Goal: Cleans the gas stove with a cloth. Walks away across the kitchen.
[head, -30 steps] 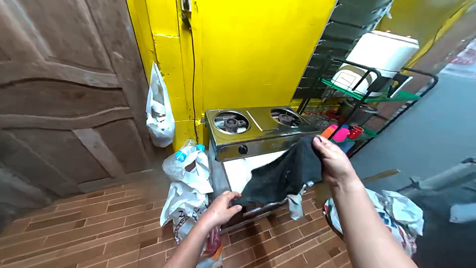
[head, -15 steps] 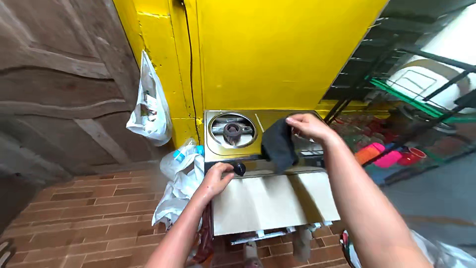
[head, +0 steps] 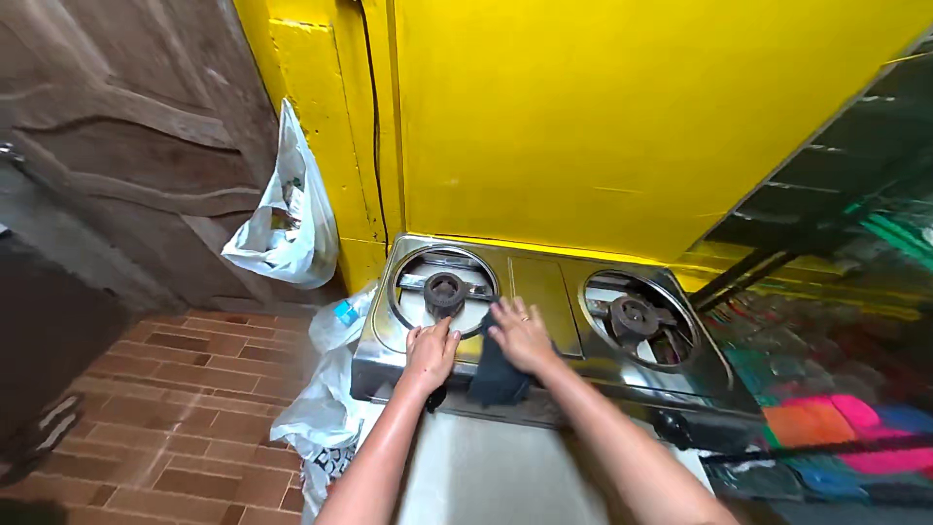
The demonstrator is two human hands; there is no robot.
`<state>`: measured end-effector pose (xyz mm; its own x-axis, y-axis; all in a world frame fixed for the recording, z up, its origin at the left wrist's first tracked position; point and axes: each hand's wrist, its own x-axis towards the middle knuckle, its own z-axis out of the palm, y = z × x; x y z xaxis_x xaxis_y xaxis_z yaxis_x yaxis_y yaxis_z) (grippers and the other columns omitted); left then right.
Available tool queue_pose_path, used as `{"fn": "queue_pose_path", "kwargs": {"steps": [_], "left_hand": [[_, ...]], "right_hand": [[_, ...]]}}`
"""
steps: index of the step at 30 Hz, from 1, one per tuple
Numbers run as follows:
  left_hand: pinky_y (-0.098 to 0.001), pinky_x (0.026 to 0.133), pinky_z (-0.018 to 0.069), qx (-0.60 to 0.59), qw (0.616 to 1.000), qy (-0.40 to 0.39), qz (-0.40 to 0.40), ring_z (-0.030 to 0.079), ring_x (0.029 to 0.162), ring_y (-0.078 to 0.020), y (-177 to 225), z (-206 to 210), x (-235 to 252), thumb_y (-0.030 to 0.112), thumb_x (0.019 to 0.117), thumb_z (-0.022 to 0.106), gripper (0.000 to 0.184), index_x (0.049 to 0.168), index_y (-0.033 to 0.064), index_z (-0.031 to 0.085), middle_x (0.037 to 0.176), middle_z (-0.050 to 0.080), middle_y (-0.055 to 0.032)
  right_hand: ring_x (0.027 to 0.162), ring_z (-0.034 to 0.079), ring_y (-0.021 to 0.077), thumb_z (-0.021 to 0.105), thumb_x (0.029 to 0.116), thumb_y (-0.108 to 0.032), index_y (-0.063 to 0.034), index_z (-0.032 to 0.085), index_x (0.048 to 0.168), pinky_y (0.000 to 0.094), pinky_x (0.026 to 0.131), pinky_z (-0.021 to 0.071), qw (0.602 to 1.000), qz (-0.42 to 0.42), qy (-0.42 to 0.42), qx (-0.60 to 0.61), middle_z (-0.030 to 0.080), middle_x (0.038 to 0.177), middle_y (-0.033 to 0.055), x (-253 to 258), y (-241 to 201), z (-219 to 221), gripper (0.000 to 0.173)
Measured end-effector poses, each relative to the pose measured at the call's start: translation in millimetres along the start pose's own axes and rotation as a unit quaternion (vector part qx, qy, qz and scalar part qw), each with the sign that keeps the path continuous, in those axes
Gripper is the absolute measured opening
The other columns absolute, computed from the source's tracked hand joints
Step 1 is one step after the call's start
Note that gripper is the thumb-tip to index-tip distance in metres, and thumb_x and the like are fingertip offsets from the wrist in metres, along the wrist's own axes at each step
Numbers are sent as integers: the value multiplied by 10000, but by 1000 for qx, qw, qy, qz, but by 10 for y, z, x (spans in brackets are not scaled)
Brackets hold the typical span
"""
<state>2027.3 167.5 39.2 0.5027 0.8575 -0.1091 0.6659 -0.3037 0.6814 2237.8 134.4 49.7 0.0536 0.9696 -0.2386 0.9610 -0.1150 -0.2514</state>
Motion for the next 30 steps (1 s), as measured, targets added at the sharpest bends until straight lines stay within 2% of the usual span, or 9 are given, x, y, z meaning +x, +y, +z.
{"fn": "queue_pose_path", "kwargs": {"steps": [3,5,8,11,14,17,20,26,30], "left_hand": [[-534,1228,201,4,999,31,1,535,1358,-320,-12,61,-5,285,1101,329,498,1454,3,538,1374,632,-192],[-535,1224,212,13,999,48,-2,546,1345,-322,-6,100,-10,275,1095,349,478,1415,1,575,1350,647,-187],[-563,1228,194,47,997,68,1,560,1335,-319,-7,167,-36,283,1090,385,460,1383,3,603,1334,659,-175],[-594,1228,181,79,992,94,11,579,1315,-333,-29,254,-25,301,1076,416,459,1352,2,629,1305,674,-176],[-599,1220,191,101,990,97,6,588,1300,-336,-28,257,-12,328,1067,435,461,1323,9,647,1280,685,-167],[-603,1201,215,113,989,92,3,589,1291,-338,-19,254,-16,341,1060,439,464,1319,17,647,1274,684,-164],[-613,1189,230,110,989,102,8,599,1279,-339,-33,260,-19,331,1060,439,454,1318,22,648,1268,689,-162],[-628,1183,223,111,989,98,10,598,1275,-349,-30,244,-29,342,1050,462,461,1314,12,647,1261,688,-171],[-620,1180,230,112,989,101,10,599,1269,-343,-26,258,-25,365,1047,463,469,1297,19,655,1250,691,-164]], "right_hand": [[1567,-1,501,345,1100,-465,-104,369,1601,779,1170,-58,992,102,61,-38,113,1707,234,506,735,-361,618],[1575,13,475,411,1087,-475,-52,407,1571,728,1206,-31,985,143,85,-51,113,1705,243,799,913,-464,643],[1564,190,423,436,1087,-449,49,325,1571,598,1255,139,995,86,54,1,229,1667,274,779,630,-268,703],[1586,148,370,379,1096,-429,40,223,1608,535,1282,88,999,-27,-39,3,184,1690,242,80,129,17,712],[1574,212,351,373,1095,-430,35,295,1590,514,1272,146,996,-87,-28,-22,255,1676,214,-382,43,209,684],[1586,171,335,327,1112,-421,4,277,1605,520,1281,106,998,-37,-52,-26,232,1691,192,-19,173,-60,653],[1560,251,356,336,1117,-411,28,377,1557,550,1276,97,998,-32,-38,-43,323,1651,213,358,274,-201,623],[1502,366,410,432,1092,-357,70,495,1471,580,1258,161,994,-102,16,-23,446,1567,252,-359,231,142,574],[1551,270,380,361,1120,-341,50,416,1528,545,1275,125,997,-67,-29,-24,361,1623,240,73,254,-98,567]]}}
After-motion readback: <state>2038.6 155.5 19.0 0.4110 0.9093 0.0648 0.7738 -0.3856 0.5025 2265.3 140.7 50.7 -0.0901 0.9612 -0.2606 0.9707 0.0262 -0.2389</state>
